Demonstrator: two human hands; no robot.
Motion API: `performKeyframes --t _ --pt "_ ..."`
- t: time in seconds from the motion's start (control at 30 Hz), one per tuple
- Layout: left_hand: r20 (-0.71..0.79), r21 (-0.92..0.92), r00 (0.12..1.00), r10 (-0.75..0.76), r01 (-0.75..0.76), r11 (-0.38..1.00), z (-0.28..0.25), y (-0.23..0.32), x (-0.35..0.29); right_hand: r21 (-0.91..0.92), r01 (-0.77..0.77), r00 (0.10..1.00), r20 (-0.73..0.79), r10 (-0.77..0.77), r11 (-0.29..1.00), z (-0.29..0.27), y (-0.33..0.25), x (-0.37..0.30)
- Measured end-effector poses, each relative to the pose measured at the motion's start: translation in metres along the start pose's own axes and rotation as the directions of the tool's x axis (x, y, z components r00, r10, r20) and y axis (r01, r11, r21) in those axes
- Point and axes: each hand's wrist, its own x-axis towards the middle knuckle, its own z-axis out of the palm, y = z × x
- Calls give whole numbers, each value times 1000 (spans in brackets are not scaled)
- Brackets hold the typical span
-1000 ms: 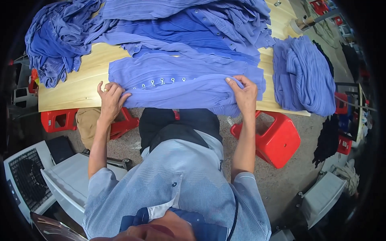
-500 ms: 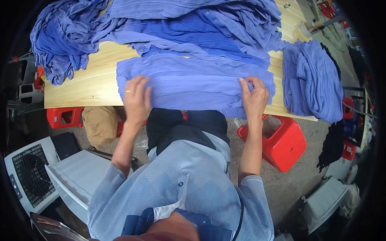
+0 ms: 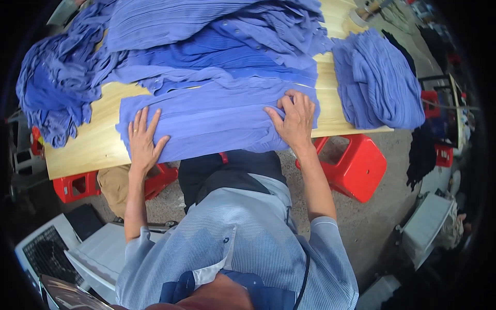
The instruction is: Inspect and fold blue pleated garments with metal snaps on a work table.
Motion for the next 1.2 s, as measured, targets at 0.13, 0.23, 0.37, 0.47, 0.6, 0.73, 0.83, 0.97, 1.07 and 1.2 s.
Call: performKeyframes --t 0.13,0.23,0.37,0.47,0.6,0.73,0.83,0.97,1.07,1.2 --pt "13 8 998 -58 58 998 5 11 -13 69 -129 991 38 127 989 -2 8 -10" --pt "33 -1 999 -37 37 999 3 9 -7 61 -154 987 65 150 986 -4 8 -11" --pt "23 24 1000 -21 20 1000 -1 14 1 34 -149 984 103 145 988 -14 1 -6" --pt "-174 -50 984 36 -46 998 -1 29 24 77 -122 991 69 117 990 -15 -14 4" --pt "-434 -202 894 108 -214 956 9 72 108 206 -34 999 33 28 978 -3 -29 21" --pt "-321 -132 928 189 -241 961 24 82 161 175 -30 991 136 6 984 20 -32 28" --pt "-306 -155 940 149 -204 967 19 77 173 171 -38 988 152 11 985 22 -29 25" --pt "-262 -451 965 -3 -120 885 -10 69 194 144 -23 990 140 3 989 23 -32 27" --pt "19 -470 1000 -12 19 882 -50 68 214 151 -39 992 128 19 988 24 -30 25" --pt "-1 -130 952 307 -305 944 -92 29 215 131 -77 987 153 56 988 20 -34 28"
